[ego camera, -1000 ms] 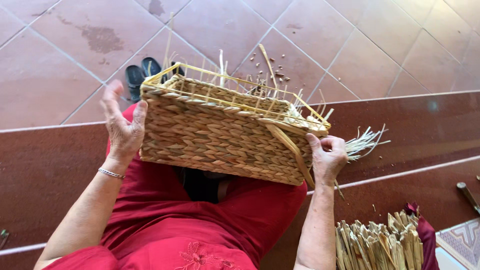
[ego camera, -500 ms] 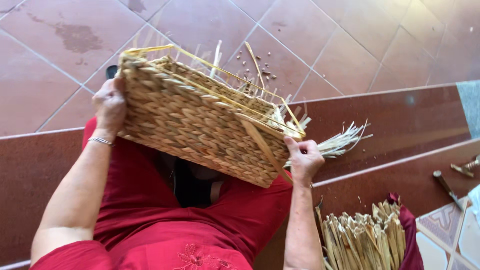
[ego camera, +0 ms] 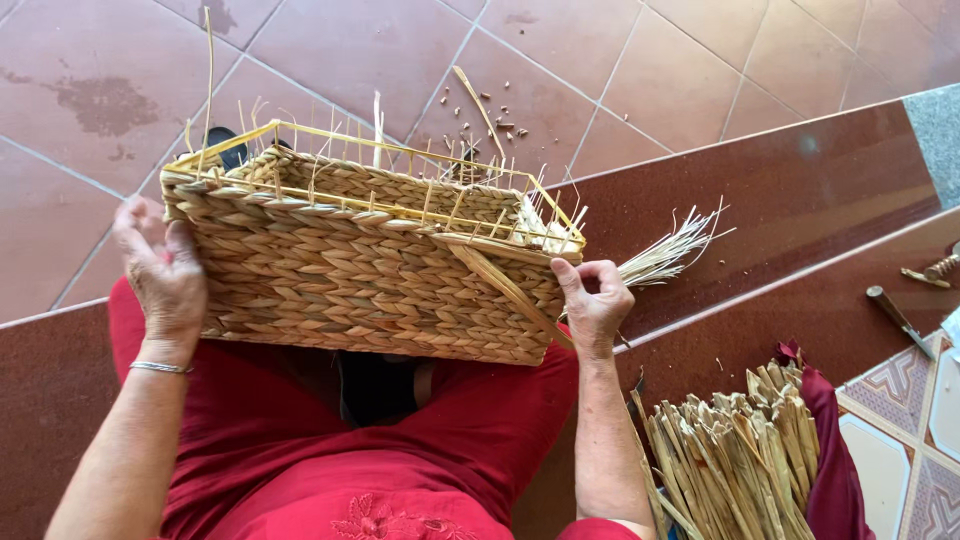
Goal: The person sits on a tiled floor and weaves a rectangular basket using dried palm leaves. They interlace the leaves through the basket's frame, trim excess material with scissors, and continue weaving the sides.
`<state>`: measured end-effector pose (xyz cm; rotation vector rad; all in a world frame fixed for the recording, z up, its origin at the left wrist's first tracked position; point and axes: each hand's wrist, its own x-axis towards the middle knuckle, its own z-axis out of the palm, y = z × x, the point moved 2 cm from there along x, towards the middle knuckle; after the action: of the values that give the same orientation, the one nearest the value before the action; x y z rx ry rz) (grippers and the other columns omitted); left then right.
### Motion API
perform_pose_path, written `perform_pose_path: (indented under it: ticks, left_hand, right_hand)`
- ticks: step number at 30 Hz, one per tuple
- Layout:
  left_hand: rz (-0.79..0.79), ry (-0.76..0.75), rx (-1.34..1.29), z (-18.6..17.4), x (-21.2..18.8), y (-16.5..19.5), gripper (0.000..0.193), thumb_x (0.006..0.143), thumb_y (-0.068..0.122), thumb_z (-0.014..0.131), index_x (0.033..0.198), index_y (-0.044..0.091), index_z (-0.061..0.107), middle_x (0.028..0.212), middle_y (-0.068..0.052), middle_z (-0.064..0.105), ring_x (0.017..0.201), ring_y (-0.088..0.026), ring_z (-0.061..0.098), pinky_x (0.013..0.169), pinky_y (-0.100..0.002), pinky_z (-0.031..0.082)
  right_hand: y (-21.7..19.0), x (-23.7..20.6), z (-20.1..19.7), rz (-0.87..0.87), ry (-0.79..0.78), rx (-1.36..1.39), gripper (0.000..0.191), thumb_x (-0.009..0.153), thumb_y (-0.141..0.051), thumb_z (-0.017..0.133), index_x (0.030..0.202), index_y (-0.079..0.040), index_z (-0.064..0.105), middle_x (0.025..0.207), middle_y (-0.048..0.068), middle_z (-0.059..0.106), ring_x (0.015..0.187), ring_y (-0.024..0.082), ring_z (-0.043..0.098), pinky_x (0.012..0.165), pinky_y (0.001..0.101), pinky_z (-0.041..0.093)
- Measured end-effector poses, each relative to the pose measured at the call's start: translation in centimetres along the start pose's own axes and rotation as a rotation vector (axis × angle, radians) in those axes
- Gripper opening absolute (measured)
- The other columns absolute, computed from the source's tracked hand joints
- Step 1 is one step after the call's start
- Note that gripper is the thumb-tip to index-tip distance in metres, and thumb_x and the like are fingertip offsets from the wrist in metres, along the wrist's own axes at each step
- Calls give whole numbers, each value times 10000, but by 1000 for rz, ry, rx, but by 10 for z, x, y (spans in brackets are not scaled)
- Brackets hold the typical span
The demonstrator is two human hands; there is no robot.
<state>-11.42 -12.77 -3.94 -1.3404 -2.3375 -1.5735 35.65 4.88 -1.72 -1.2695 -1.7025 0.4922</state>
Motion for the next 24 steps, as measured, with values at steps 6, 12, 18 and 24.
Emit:
perform_pose_path:
  ticks: [6,12,18,24]
  left_hand:
    - [509,-244,-93,57,-13,139,306,878,-75,713,1139,80,747,1123,-129,737,1060,-298,699,957,-405,570]
    - [596,-603,-400,136,-1,191,511,904,9,680,1398,26,551,1258,-228,695,1075,-360,707,881,-403,600]
    - [474,-656,-98,171,-6,193,301,965,82,658,1256,102,581,883,-134,730,750,-310,721,640,-446,540]
    - [701,-451,-55,168,-9,202,573,878,-20,618,1436,-41,488,852,-160,660,702,-323,681,590,-421,524]
  right_hand:
    - [5,15,-19,137,-101,87,352,866,-276,894,887,-38,636,734,-5,658,646,55,590,595,212,503]
    - [-18,24,-20,-85,-147,-179,383,856,-359,847,942,-46,642,835,46,700,777,151,671,698,319,554]
    - [-53,10,-1,-548,-101,-351,340,908,-407,827,934,-95,693,912,77,666,933,244,625,858,418,525]
    - [-78,0,22,-496,-391,-338,269,800,-265,846,948,-67,739,946,88,656,931,260,612,838,409,509]
